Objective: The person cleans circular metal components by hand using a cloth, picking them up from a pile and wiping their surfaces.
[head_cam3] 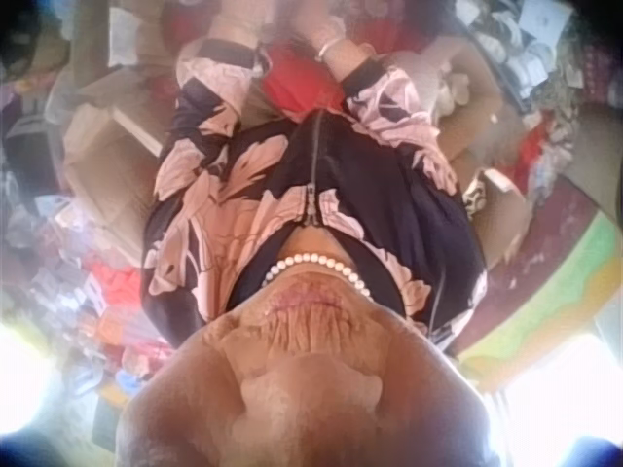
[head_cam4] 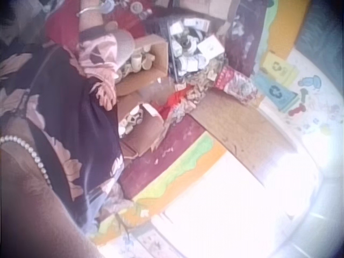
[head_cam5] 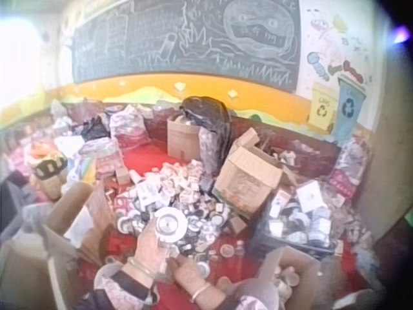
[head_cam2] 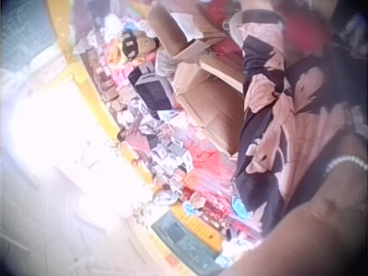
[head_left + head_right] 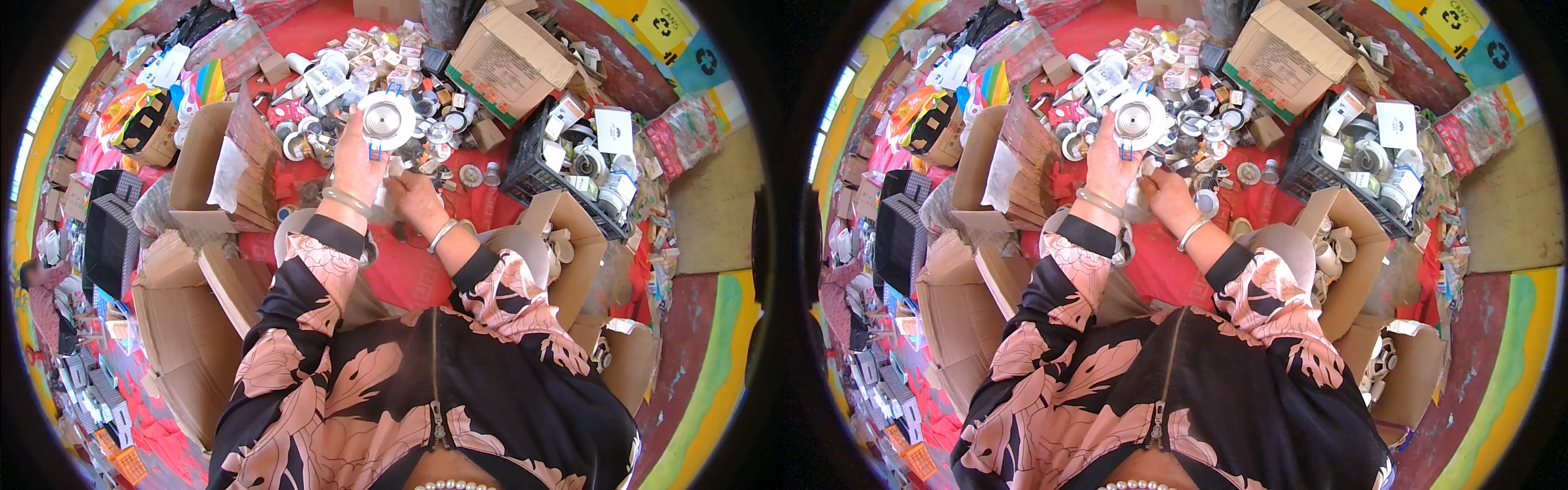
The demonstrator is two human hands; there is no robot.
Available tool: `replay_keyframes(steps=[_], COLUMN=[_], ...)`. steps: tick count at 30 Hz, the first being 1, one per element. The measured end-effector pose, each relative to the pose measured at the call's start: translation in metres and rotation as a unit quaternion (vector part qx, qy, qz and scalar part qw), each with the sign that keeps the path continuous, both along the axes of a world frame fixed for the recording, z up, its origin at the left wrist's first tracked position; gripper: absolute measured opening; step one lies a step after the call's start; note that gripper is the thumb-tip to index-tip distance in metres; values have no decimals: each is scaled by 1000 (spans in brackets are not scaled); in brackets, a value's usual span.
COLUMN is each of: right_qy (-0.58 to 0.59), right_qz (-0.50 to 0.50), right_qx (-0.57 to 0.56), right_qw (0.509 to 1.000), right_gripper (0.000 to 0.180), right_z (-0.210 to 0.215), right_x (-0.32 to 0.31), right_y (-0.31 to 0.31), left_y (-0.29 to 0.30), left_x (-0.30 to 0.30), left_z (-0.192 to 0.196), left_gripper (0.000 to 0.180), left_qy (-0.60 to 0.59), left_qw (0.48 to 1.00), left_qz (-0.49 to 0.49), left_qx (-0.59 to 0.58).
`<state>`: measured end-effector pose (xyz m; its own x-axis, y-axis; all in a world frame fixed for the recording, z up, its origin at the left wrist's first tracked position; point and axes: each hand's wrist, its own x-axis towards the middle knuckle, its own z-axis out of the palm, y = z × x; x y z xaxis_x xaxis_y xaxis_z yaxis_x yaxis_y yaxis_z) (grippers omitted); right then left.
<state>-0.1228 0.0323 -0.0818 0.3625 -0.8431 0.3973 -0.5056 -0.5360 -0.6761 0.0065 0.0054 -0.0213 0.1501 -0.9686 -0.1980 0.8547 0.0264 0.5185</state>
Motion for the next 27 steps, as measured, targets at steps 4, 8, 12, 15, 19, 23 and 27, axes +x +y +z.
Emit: replay_keyframes(steps=[4,8,12,15,19,23,27], right_qy=[-63,-537,-545,-230,135,85,12], right_qz=[-231,-192,-107,-135,-39,-14,50], right_qx=[146,179,104,-103,-216,-239,-209], right_qw=[960,802,825,958,966,967,977], right_gripper=[16,13,31,37,43,36,30], right_z=[16,81,129,134,104,81,83], right_x=[-21,-54,-54,-31,11,31,26], right_y=[-29,-46,-36,-34,-18,4,4], left_y=[4,15,17,23,22,27,28], left_x=[4,8,0,-11,-11,-11,-5], left_z=[10,20,24,32,24,19,20], left_gripper=[44,60,66,68,66,64,60], left_qy=[45,64,38,-24,-52,15,26], left_qw=[997,984,980,980,985,994,992], left_qz=[-45,-131,-180,-186,-162,-110,-112], left_qx=[-53,-106,-80,-63,-29,2,-50])
